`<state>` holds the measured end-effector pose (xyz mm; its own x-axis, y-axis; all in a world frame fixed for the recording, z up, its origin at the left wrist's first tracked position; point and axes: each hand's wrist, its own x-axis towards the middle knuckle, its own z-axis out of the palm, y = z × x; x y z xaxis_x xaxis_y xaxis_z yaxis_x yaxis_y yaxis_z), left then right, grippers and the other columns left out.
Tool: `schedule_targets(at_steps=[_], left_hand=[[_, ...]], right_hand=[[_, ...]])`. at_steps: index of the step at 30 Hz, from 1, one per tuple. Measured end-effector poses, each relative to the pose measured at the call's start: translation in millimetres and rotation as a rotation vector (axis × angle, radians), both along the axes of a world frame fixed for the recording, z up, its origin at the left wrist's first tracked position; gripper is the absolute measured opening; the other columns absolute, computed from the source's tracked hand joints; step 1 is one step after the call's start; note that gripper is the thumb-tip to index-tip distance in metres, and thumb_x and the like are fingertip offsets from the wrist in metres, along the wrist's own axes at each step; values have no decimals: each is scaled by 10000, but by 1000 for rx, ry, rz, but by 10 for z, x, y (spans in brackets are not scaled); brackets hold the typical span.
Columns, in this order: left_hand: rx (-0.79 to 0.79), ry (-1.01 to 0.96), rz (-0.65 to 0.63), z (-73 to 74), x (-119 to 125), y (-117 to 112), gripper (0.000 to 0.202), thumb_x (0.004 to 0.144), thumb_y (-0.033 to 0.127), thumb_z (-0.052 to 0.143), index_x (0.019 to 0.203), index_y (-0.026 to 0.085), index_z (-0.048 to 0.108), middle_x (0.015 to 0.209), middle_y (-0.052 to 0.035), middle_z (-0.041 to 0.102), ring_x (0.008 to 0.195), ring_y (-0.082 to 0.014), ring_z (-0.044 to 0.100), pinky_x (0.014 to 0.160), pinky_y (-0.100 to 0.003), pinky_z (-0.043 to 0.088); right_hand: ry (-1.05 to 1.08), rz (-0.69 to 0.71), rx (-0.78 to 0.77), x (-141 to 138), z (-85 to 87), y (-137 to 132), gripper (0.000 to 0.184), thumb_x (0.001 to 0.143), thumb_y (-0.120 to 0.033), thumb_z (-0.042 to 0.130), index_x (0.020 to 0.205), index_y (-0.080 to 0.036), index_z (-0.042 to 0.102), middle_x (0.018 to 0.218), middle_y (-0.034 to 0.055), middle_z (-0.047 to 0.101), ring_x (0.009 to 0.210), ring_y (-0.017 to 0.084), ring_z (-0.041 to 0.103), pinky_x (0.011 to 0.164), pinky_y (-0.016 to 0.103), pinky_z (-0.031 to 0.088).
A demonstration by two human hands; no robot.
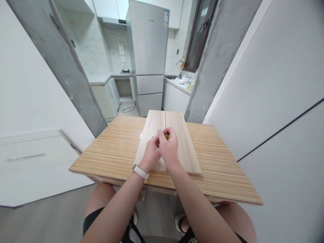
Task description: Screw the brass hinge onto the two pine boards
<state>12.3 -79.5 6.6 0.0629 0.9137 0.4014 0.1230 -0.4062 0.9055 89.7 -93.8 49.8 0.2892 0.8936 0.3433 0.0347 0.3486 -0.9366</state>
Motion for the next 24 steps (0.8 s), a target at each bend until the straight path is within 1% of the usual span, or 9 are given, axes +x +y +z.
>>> schedule_targets(at_steps=[2,5,10,13,16,18,20,22,24], left_hand=[[-33,9,-62,16,-29,3,232,800,101,669,1026,131,713,938,-88,759,853,-219,700,710,-286,545],[-99,-11,-211,-9,-104,39,278,760,68,693,1030,132,697,964,-89,759,890,-229,713,737,-296,556],[-137,-202,-422,-34,-169,90,307,861,178,707,1163,146,662,1150,-119,734,1105,-239,700,997,-373,545],[-127,-239,-438,-35,-153,108,289,891,206,697,1172,150,660,1178,-118,726,1157,-233,686,1051,-372,520],[-121,-241,-369,-76,-132,137,268,871,211,733,1117,149,648,1112,-107,736,1085,-222,709,980,-345,546],[-125,-233,-308,-118,-131,154,325,850,219,762,1140,153,631,1063,-96,738,1023,-211,719,917,-327,558],[-105,-198,-234,-154,-139,161,336,828,242,791,1116,156,639,1000,-73,733,944,-186,713,856,-299,555],[-59,-135,-143,-172,-149,152,272,797,271,821,975,157,649,893,-29,702,815,-144,673,757,-252,527],[-24,-72,-64,-166,-146,129,262,771,283,836,843,162,614,793,11,646,709,-111,601,660,-218,471]], right_hand=[[-9,73,-26,20,9,66,432,899,-513,641,627,-238,452,589,-33,425,577,146,419,544,299,359],[-24,255,-86,104,49,202,584,898,-590,629,503,-238,382,484,-44,327,483,118,318,488,307,263],[-4,583,-175,287,167,385,653,843,-654,679,439,-229,392,419,-54,323,428,88,278,464,291,206],[42,675,-190,343,195,412,650,836,-651,686,445,-231,380,418,-65,310,428,84,269,461,281,215],[90,628,-124,340,150,394,537,848,-593,699,537,-215,478,498,-47,431,488,102,378,499,266,312],[143,533,-55,330,89,376,393,844,-529,727,681,-212,562,627,-33,537,590,123,489,570,261,398],[188,406,15,331,22,359,298,841,-480,742,817,-221,595,761,-23,593,717,143,564,662,268,457],[210,295,74,339,-32,331,269,858,-460,730,902,-225,606,862,-9,617,829,159,601,764,288,487],[211,235,99,335,-58,275,261,878,-452,709,960,-223,613,931,10,632,900,174,616,836,315,497]])
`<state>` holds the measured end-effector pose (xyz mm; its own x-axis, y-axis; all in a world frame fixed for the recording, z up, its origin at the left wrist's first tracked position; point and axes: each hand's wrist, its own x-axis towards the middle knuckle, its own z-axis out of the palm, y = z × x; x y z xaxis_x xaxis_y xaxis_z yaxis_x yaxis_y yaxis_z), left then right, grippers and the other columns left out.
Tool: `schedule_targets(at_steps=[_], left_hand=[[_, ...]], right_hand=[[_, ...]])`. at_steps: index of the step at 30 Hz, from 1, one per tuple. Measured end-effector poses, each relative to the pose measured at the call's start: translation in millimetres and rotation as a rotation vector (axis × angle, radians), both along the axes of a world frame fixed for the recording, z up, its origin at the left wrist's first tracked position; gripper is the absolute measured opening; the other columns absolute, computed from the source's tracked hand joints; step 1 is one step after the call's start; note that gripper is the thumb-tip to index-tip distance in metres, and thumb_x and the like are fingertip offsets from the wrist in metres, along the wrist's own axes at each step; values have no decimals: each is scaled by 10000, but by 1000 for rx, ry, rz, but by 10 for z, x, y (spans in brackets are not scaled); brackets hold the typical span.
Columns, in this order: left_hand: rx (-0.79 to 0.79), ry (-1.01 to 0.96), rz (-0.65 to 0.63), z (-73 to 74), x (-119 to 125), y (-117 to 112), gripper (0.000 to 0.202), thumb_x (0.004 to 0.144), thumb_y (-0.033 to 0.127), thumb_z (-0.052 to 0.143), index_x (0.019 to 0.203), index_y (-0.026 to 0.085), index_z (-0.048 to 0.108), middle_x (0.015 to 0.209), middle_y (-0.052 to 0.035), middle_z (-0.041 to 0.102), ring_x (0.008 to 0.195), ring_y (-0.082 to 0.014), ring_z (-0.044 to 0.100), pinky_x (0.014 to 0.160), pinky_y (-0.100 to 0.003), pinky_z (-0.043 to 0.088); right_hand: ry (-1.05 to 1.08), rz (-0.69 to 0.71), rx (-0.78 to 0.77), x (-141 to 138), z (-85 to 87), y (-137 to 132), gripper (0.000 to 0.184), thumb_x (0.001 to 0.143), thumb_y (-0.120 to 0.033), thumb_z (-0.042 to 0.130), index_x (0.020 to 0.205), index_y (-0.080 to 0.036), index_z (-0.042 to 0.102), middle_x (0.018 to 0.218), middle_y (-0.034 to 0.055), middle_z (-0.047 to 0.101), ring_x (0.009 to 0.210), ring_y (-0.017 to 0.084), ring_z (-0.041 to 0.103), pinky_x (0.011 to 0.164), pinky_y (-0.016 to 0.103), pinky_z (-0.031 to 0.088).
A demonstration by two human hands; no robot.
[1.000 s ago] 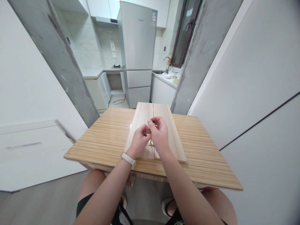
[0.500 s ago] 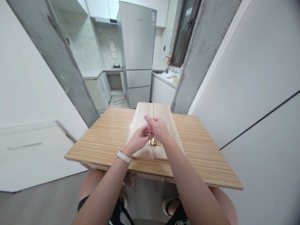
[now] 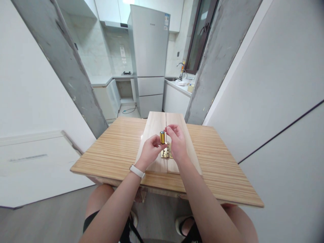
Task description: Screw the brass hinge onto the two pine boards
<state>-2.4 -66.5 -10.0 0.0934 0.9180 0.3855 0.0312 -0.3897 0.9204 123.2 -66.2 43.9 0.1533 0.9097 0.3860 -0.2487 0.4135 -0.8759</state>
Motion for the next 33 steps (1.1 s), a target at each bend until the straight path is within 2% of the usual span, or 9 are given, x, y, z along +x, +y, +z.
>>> schedule_targets(at_steps=[5,8,10,12,17,21,25,28,33], left_hand=[[67,109,138,81,109,-81,110,826,205,728,841,162,627,799,-9,671,733,-130,607,642,-219,440],[104,169,198,121,180,-116,88,914,205,609,895,152,677,819,-48,709,797,-172,649,684,-249,474],[113,194,205,132,190,-127,107,914,182,597,932,146,697,830,-60,722,807,-185,658,698,-262,488],[100,197,152,132,166,-127,169,872,135,626,1022,148,704,897,-67,740,829,-187,665,713,-262,504],[3,64,-126,105,44,-67,443,782,79,710,1209,167,630,1085,-87,734,976,-202,698,803,-272,543],[-33,-106,-318,90,7,-6,309,887,160,669,1191,155,616,1148,-112,711,1096,-209,688,966,-327,542],[-18,-134,-316,69,30,8,241,915,189,650,1151,154,617,1122,-106,708,1083,-201,688,998,-340,536],[8,-60,-204,60,41,-20,226,892,177,674,1108,159,612,1041,-86,711,992,-196,704,908,-321,565],[132,145,-19,108,20,-104,291,874,115,633,1159,171,649,1033,-84,732,936,-191,699,837,-306,561]], right_hand=[[-104,-91,-1,-180,36,-255,266,899,-431,680,1052,-231,596,1030,40,646,934,192,620,830,329,509],[-223,-221,-64,-327,54,-354,215,898,-408,671,967,-235,564,852,-3,600,775,174,577,716,309,482],[-251,-291,-87,-367,47,-343,216,904,-394,657,850,-237,518,732,-33,527,689,158,519,655,295,445],[-246,-278,-86,-347,40,-273,309,918,-409,634,731,-236,459,647,-47,451,630,144,460,598,284,400],[-233,20,-138,-143,89,17,517,898,-533,634,547,-226,411,516,-48,368,498,111,352,487,283,288],[-263,390,-161,16,159,190,613,865,-604,677,471,-224,400,447,-55,340,434,90,306,461,282,231],[-256,508,-152,70,166,214,622,882,-616,665,477,-222,404,432,-60,340,422,84,288,457,277,213],[-199,400,-126,26,125,141,508,874,-568,686,565,-217,488,514,-37,470,484,109,412,493,270,328],[-170,-35,-42,-86,44,-38,253,870,-466,695,857,-233,595,803,0,627,735,172,590,681,308,493]])
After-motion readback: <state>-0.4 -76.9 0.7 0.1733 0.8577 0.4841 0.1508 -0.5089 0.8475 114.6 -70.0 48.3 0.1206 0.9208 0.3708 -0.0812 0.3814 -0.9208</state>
